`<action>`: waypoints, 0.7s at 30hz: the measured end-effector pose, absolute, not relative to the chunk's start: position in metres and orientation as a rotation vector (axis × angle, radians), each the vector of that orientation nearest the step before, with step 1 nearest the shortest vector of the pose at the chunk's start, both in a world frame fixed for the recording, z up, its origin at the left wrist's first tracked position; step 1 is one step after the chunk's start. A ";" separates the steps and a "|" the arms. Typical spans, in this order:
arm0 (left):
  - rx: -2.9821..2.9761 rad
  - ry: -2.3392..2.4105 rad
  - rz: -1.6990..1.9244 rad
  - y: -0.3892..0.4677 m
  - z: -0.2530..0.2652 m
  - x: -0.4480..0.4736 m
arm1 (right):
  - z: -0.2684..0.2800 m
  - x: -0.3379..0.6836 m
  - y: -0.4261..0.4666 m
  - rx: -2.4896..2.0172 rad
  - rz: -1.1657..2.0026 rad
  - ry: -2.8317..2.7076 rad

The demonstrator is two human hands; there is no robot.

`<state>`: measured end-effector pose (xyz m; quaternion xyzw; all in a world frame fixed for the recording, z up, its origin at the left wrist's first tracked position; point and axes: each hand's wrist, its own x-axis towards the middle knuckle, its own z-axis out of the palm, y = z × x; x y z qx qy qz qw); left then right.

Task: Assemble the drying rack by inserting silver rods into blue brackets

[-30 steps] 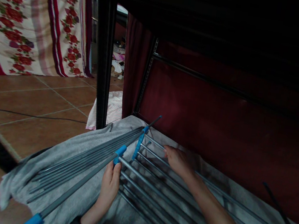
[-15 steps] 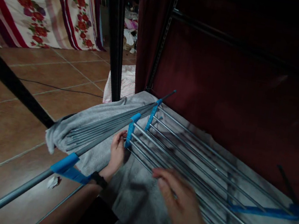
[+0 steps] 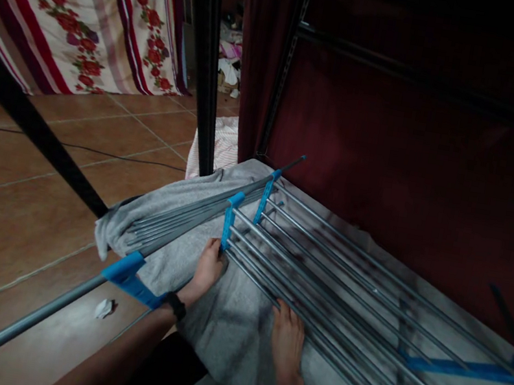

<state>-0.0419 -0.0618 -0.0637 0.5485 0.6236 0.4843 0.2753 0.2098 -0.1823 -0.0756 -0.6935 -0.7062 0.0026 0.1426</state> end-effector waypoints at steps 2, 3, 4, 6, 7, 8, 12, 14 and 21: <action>1.475 1.699 1.292 -0.063 -0.065 -0.041 | -0.074 0.210 -0.183 -1.992 0.002 -2.041; 1.473 1.710 1.287 -0.063 -0.065 -0.041 | -0.073 0.211 -0.183 -1.986 0.006 -2.047; 1.473 1.718 1.282 -0.063 -0.065 -0.041 | -0.072 0.211 -0.184 -1.980 0.014 -2.055; 1.476 1.727 1.274 -0.063 -0.066 -0.042 | -0.071 0.211 -0.184 -1.983 0.030 -2.067; 1.481 1.727 1.271 -0.063 -0.066 -0.042 | -0.070 0.212 -0.184 -1.988 0.035 -2.070; 1.485 1.725 1.270 -0.063 -0.066 -0.043 | -0.069 0.212 -0.184 -1.994 0.040 -2.073; 1.485 1.734 1.280 -0.063 -0.065 -0.043 | -0.067 0.212 -0.183 -2.009 0.064 -2.094; 1.480 1.742 1.283 -0.063 -0.065 -0.042 | -0.066 0.213 -0.182 -2.020 0.065 -2.111; 1.478 1.754 1.285 -0.062 -0.069 -0.040 | -0.066 0.214 -0.183 -2.018 0.056 -2.144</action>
